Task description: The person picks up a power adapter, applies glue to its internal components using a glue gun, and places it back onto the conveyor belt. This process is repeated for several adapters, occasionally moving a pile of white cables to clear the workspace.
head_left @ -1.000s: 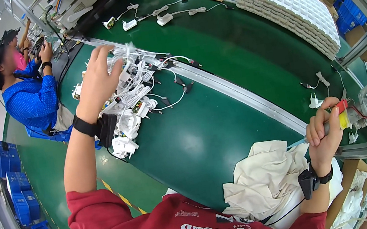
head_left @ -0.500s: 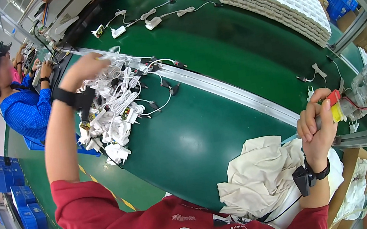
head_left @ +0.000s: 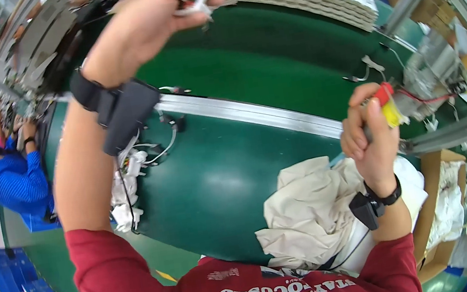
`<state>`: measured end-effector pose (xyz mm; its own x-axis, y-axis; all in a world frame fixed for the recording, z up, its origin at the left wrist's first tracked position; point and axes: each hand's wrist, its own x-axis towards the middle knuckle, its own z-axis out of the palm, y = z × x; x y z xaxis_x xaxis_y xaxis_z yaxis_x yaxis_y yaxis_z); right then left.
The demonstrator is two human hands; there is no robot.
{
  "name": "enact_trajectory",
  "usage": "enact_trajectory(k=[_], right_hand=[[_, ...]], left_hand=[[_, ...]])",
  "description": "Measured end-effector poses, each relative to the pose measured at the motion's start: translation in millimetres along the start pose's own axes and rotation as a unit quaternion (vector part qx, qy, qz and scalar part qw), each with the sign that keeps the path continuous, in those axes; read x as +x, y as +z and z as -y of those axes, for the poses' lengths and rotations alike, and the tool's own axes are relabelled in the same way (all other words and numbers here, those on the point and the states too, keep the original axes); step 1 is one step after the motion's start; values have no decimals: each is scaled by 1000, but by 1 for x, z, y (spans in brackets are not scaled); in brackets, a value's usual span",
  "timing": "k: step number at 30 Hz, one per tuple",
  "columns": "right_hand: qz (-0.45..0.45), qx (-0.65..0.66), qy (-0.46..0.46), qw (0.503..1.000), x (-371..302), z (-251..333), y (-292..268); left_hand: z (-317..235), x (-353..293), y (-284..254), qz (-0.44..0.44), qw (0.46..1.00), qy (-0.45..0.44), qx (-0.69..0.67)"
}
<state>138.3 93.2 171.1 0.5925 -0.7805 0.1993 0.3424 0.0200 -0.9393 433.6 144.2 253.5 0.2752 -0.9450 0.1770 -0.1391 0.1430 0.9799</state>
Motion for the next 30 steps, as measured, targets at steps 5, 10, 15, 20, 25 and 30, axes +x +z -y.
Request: enact_trajectory(k=[5, 10, 15, 20, 25, 30], right_hand=[[-18, -20, -1, 1000, 0, 4, -9], [-42, -34, -12, 998, 6, 11, -21], [-58, -34, -11, 998, 14, 7, -27], [-72, -68, -40, 994, 18, -1, -34], [-66, -48, -38, 996, 18, -4, -33], [-59, -60, -38, 996, 18, -7, -35]], left_hand=[[89, -3, 107, 104, 979, -134, -111], [155, -70, 187, 99, 875, -299, -368], [158, -99, 207, 204, 875, -266, -350], [162, -105, 213, 246, 873, -222, -358], [163, -106, 210, 251, 865, -216, -377], [165, -106, 211, 254, 858, -215, -392]])
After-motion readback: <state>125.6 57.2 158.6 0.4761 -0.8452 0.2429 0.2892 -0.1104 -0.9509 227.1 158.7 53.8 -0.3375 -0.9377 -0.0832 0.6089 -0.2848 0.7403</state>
